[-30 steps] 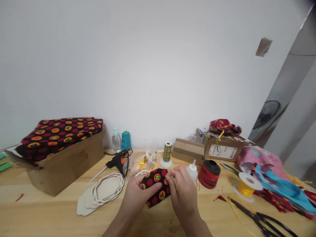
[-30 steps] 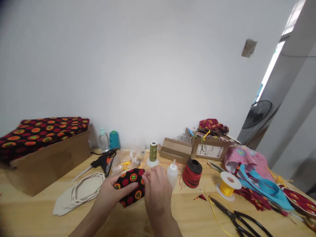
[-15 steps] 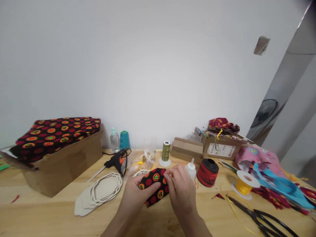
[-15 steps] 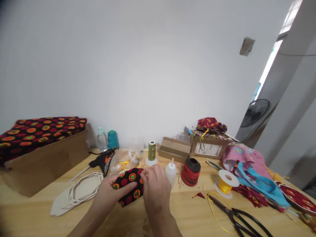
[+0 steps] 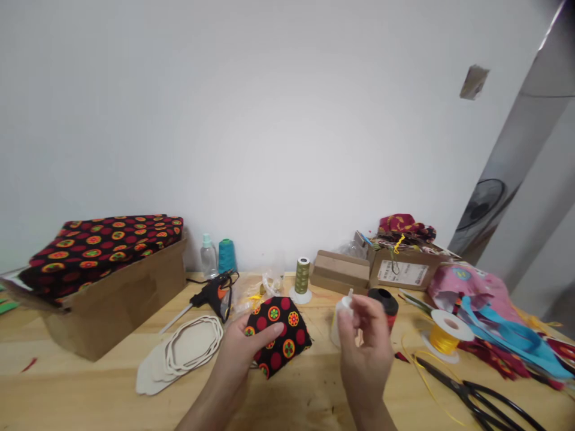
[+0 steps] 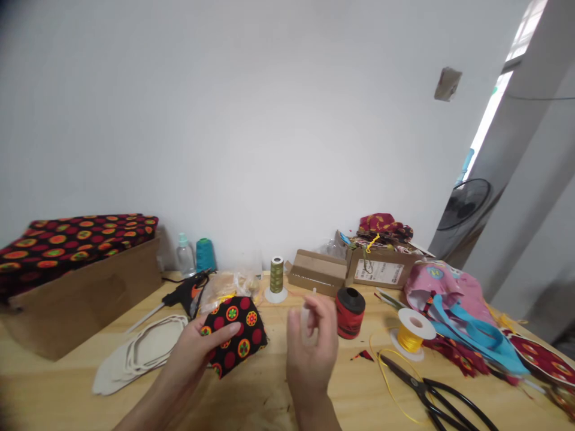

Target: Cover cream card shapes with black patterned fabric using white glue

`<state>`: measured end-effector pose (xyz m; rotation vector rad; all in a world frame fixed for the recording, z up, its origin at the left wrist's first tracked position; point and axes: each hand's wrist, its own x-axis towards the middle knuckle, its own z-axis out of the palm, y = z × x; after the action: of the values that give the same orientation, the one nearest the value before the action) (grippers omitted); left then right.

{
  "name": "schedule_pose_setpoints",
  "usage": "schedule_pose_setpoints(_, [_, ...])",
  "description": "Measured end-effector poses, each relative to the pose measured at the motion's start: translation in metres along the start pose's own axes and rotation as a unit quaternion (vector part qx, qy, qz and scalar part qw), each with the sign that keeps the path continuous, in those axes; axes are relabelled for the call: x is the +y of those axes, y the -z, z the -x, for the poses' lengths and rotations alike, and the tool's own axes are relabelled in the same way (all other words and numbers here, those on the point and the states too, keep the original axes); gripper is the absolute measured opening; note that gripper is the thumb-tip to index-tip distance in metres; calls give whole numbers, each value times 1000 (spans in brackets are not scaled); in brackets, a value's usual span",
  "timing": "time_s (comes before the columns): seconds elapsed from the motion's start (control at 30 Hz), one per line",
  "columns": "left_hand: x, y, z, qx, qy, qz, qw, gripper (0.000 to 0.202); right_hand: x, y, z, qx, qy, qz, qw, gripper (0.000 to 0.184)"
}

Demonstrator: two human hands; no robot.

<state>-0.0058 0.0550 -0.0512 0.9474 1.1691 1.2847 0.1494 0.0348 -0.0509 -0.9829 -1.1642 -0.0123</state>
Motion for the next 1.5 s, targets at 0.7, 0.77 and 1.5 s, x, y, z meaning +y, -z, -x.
schedule_pose_setpoints(0.7, [7,-4,8,8,-38,-68,997,24,-1,-6,4,-36,-6,67,997,18])
schedule_pose_setpoints(0.77, [5,-3,6,16,-20,-45,999,28,-2,-1,1,-10,-6,37,999,24])
schedule_pose_setpoints(1.5, [4,3,0,-33,22,81,996,27,0,-21,9,-272,-317,-147,897,19])
